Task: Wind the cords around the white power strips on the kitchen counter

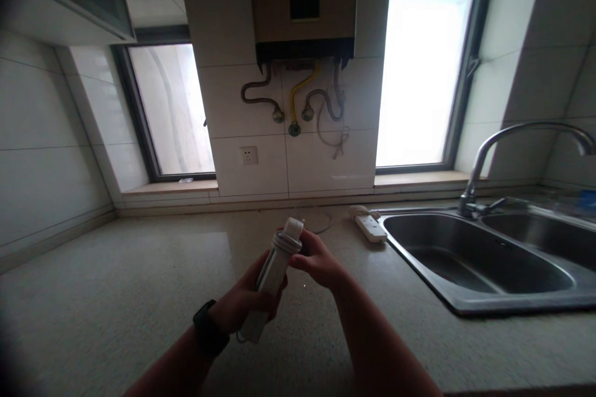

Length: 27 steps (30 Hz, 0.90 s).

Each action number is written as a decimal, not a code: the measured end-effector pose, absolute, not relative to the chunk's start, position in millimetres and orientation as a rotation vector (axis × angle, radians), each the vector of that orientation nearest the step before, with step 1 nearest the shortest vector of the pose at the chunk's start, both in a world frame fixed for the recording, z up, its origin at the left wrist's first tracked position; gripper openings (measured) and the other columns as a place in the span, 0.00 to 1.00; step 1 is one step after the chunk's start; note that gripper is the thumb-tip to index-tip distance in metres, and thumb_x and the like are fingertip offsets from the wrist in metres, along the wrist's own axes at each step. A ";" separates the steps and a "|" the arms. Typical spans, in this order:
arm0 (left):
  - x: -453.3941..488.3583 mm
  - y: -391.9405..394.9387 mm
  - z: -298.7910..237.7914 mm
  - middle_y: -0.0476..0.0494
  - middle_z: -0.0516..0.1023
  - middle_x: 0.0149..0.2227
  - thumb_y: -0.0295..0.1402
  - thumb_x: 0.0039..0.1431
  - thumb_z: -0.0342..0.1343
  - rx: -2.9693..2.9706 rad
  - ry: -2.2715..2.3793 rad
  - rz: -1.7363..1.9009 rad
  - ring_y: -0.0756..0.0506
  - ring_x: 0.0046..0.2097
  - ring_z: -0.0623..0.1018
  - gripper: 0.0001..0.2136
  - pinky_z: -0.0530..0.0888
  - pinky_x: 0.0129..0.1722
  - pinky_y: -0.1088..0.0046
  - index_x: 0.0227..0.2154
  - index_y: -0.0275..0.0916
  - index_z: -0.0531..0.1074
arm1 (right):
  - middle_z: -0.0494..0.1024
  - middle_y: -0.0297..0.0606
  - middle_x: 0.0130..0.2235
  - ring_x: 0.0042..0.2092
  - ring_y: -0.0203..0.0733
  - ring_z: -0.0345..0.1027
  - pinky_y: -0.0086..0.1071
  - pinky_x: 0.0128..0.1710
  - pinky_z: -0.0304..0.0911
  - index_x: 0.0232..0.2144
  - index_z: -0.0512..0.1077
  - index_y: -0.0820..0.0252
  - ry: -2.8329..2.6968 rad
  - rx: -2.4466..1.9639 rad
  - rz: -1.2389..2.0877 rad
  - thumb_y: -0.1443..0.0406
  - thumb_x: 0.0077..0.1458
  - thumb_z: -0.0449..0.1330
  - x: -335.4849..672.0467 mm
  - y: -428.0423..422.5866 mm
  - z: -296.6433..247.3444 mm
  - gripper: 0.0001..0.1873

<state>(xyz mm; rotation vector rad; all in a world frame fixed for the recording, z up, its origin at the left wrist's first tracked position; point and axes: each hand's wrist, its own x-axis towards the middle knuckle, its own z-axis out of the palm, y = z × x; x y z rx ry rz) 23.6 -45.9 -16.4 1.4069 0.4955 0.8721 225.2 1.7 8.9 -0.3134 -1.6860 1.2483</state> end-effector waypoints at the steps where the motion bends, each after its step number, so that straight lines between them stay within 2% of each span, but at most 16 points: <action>1: 23.9 -45.5 -18.0 0.49 0.70 0.39 0.24 0.45 0.64 1.382 0.451 0.847 0.51 0.28 0.72 0.39 0.73 0.25 0.75 0.61 0.49 0.58 | 0.77 0.39 0.40 0.39 0.41 0.70 0.32 0.39 0.66 0.53 0.71 0.61 -1.679 -0.316 1.272 0.47 0.42 0.73 225.7 1.1 9.4 0.40; 4: 26.3 -44.3 -22.5 0.48 0.71 0.38 0.25 0.45 0.63 1.302 0.283 0.775 0.53 0.24 0.73 0.34 0.71 0.21 0.78 0.57 0.47 0.61 | 0.77 0.40 0.39 0.38 0.41 0.71 0.32 0.37 0.67 0.52 0.72 0.63 -1.670 -0.340 1.305 0.48 0.37 0.75 226.1 -1.1 9.7 0.42; 7: 29.1 -43.9 -26.5 0.48 0.72 0.35 0.26 0.44 0.62 1.210 0.130 0.728 0.53 0.21 0.72 0.27 0.69 0.18 0.80 0.50 0.41 0.66 | 0.76 0.38 0.34 0.34 0.38 0.70 0.29 0.32 0.66 0.45 0.75 0.64 -1.656 -0.351 1.283 0.49 0.36 0.76 224.1 -3.4 8.9 0.37; 11: 31.8 -44.8 -29.0 0.48 0.73 0.31 0.28 0.46 0.61 1.118 0.038 0.665 0.52 0.20 0.72 0.24 0.71 0.18 0.78 0.49 0.38 0.69 | 0.68 0.29 0.21 0.21 0.30 0.59 0.24 0.18 0.56 0.31 0.72 0.63 -1.650 -0.376 1.253 0.47 0.39 0.74 217.3 -5.0 4.8 0.28; 14: 34.6 -46.6 -28.1 0.45 0.74 0.30 0.31 0.49 0.59 1.135 0.037 0.616 0.47 0.24 0.77 0.20 0.75 0.21 0.73 0.47 0.34 0.71 | 0.63 0.26 0.18 0.17 0.28 0.52 0.23 0.14 0.50 0.28 0.70 0.63 -1.631 -0.450 1.199 0.46 0.42 0.71 212.9 -5.9 3.3 0.27; 17: 36.6 -47.3 -25.9 0.38 0.77 0.35 0.34 0.51 0.59 1.151 0.070 0.618 0.42 0.31 0.81 0.19 0.78 0.27 0.67 0.45 0.31 0.72 | 0.61 0.25 0.18 0.17 0.27 0.50 0.23 0.14 0.50 0.27 0.70 0.63 -1.625 -0.553 1.131 0.48 0.43 0.70 212.1 -7.2 6.5 0.24; 22: 28.4 -42.8 -20.0 0.29 0.76 0.48 0.36 0.54 0.61 1.267 0.202 0.749 0.36 0.45 0.80 0.26 0.77 0.42 0.56 0.55 0.33 0.67 | 0.69 0.31 0.22 0.23 0.33 0.60 0.26 0.20 0.57 0.25 0.72 0.63 -1.647 -0.674 0.899 0.55 0.44 0.69 216.1 -5.8 12.9 0.17; 27: 16.1 -36.7 -14.4 0.33 0.72 0.56 0.34 0.58 0.62 1.694 0.540 0.955 0.37 0.54 0.74 0.34 0.72 0.52 0.55 0.65 0.43 0.54 | 0.77 0.35 0.26 0.27 0.37 0.68 0.29 0.27 0.64 0.29 0.76 0.63 -1.652 -0.835 0.686 0.58 0.45 0.70 214.2 -0.9 9.4 0.14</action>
